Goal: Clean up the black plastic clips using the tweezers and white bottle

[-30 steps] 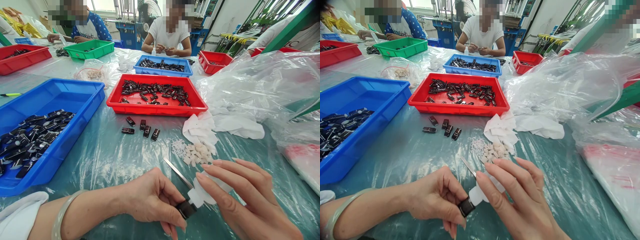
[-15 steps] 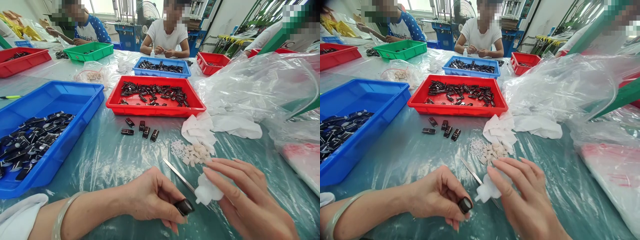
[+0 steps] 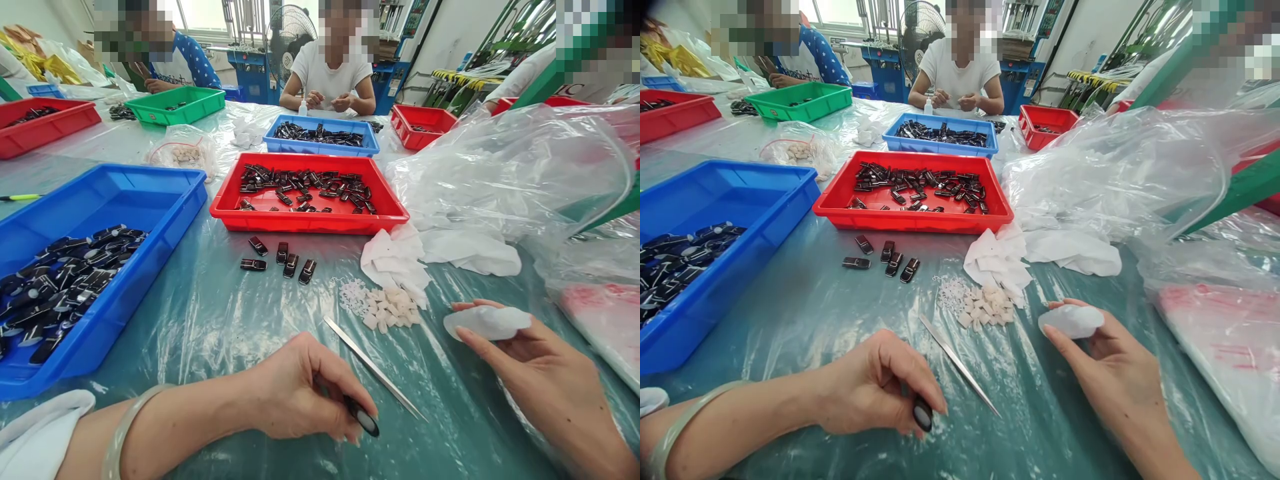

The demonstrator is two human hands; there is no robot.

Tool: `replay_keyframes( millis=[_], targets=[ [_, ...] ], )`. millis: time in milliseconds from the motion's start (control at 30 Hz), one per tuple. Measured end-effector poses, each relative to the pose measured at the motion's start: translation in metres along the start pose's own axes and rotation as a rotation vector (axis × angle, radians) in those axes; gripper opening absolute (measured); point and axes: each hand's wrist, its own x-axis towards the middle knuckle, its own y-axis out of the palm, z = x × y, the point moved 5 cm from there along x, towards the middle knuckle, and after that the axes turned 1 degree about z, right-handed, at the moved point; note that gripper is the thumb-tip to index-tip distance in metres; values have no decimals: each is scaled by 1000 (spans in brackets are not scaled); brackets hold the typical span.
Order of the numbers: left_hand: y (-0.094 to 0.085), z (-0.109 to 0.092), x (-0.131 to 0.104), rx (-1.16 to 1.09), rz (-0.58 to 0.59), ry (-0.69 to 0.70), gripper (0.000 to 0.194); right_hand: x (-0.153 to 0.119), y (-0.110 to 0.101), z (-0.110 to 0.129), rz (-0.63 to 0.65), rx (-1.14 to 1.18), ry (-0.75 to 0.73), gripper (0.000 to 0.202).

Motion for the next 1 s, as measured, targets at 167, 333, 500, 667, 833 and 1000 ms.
replay_keyframes(
  millis=[167, 333, 500, 667, 833, 1000],
  targets=[
    [0, -1, 1, -11, -7, -29, 24, -9, -7, 3, -31, -58, -1, 20],
    [3, 3, -1, -91, -7, -131, 22, -23, -11, 41, -4, -165, -284, 34],
    [4, 6, -3, -101, 12, -170, 21, -26, -7, 84, 35, -203, -614, 31],
    [4, 8, -3, -87, 31, -177, 23, -29, -4, 94, 89, -273, -681, 32],
    [4, 11, -4, -87, 52, -206, 25, -37, -3, 90, 138, -271, -715, 38],
    [4, 10, -4, -107, 52, -240, 24, -42, -2, 91, 145, -310, -751, 33]
  ],
)
